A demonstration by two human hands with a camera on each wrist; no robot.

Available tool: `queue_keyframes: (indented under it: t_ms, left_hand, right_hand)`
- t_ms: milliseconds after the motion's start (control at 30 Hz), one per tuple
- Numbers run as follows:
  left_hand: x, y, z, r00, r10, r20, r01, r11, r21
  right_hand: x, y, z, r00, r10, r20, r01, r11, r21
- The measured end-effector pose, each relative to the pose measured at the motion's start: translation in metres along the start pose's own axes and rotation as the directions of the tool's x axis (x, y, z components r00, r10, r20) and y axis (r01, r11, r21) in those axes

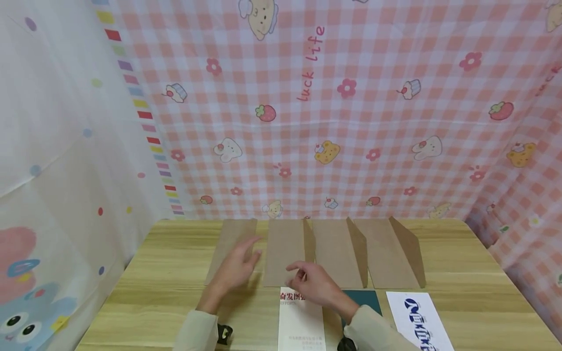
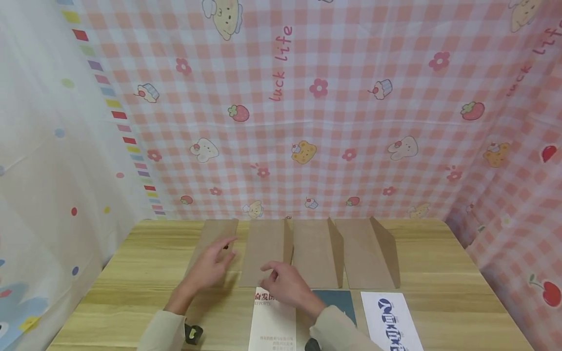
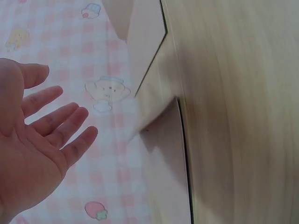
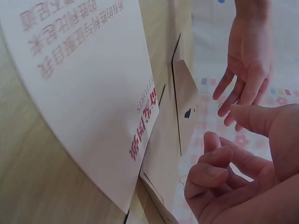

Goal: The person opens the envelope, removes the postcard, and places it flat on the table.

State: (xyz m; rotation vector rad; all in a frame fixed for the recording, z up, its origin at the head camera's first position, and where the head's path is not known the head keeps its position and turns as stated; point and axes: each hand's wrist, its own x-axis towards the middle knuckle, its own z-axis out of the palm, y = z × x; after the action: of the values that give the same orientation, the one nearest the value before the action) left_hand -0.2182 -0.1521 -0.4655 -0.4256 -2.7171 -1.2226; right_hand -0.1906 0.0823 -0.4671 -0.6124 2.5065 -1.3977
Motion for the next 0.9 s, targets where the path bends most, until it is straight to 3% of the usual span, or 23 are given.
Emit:
queue_keyframes:
  t_ms: [233, 367, 467, 700, 900]
  left_hand:
    - [-0.004, -0.009, -0.008, 0.999, 0.002, -0.033, -0.001, 1.0, 0.02]
    - [-0.005, -0.018, -0.011, 0.994, 0.075, -0.081, -0.072, 0.997, 0.039]
    - [-0.006, -0.024, -0.013, 0.992, 0.082, -0.092, -0.078, 0.996, 0.044]
    - [-0.01, -0.037, -0.02, 0.997, 0.018, -0.078, -0.012, 0.997, 0.071]
    - [-0.012, -0.048, -0.025, 0.996, -0.081, -0.041, 0.084, 0.994, 0.063]
  right_hand:
    - [0.012, -0.002, 0.011, 1.0, -0.016, -0.01, 0.017, 1.0, 0.027]
    - [0.018, -0.003, 0.017, 1.0, -0.02, -0.017, 0.021, 0.999, 0.036]
    - [0.023, -0.003, 0.023, 0.999, -0.025, -0.021, 0.025, 0.999, 0.037]
    - [0.032, -0.006, 0.038, 0.998, -0.04, -0.047, 0.042, 0.999, 0.023]
    - [0.039, -0.008, 0.048, 0.998, -0.031, -0.046, 0.031, 0.999, 0.016]
